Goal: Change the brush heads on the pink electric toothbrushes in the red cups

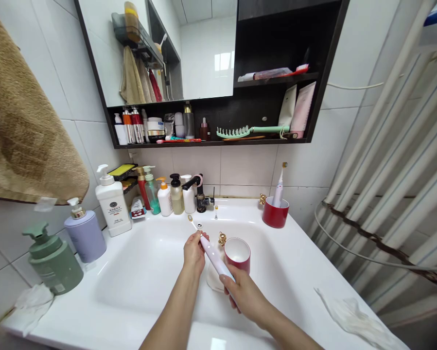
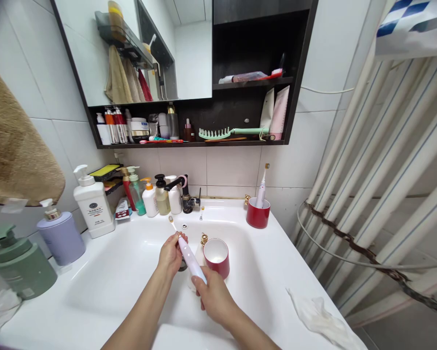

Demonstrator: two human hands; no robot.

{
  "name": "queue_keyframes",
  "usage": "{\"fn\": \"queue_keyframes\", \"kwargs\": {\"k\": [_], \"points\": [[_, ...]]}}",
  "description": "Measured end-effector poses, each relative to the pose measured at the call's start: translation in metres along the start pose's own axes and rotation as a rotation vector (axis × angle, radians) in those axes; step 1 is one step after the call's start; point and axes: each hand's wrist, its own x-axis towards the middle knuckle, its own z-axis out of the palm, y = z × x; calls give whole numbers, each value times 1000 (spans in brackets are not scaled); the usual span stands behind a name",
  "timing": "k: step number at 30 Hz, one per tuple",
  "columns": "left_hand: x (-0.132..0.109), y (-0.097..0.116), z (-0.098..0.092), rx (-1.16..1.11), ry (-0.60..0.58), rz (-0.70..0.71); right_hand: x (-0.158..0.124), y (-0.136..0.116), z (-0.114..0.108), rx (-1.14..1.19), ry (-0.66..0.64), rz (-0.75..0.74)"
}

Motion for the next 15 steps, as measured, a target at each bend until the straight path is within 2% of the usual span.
{"fn": "queue_keyframes", "kwargs": {"k": [4,7,8,12,15], "points": [[-1,0,0,3,1,-11,0,2,1,-53,74,-82],[-2,1,1,17,6,-18,0,1,0,-37,-1,4],[-2,1,1,19,9,-21,-1,1,0,-64,10,2],[-2,0,2,22,25,-27,-3,-1,-3,-270,163,-107],[-1,-1,2,24,34,-26,-3,-1,-3,-259,105,-82]]}}
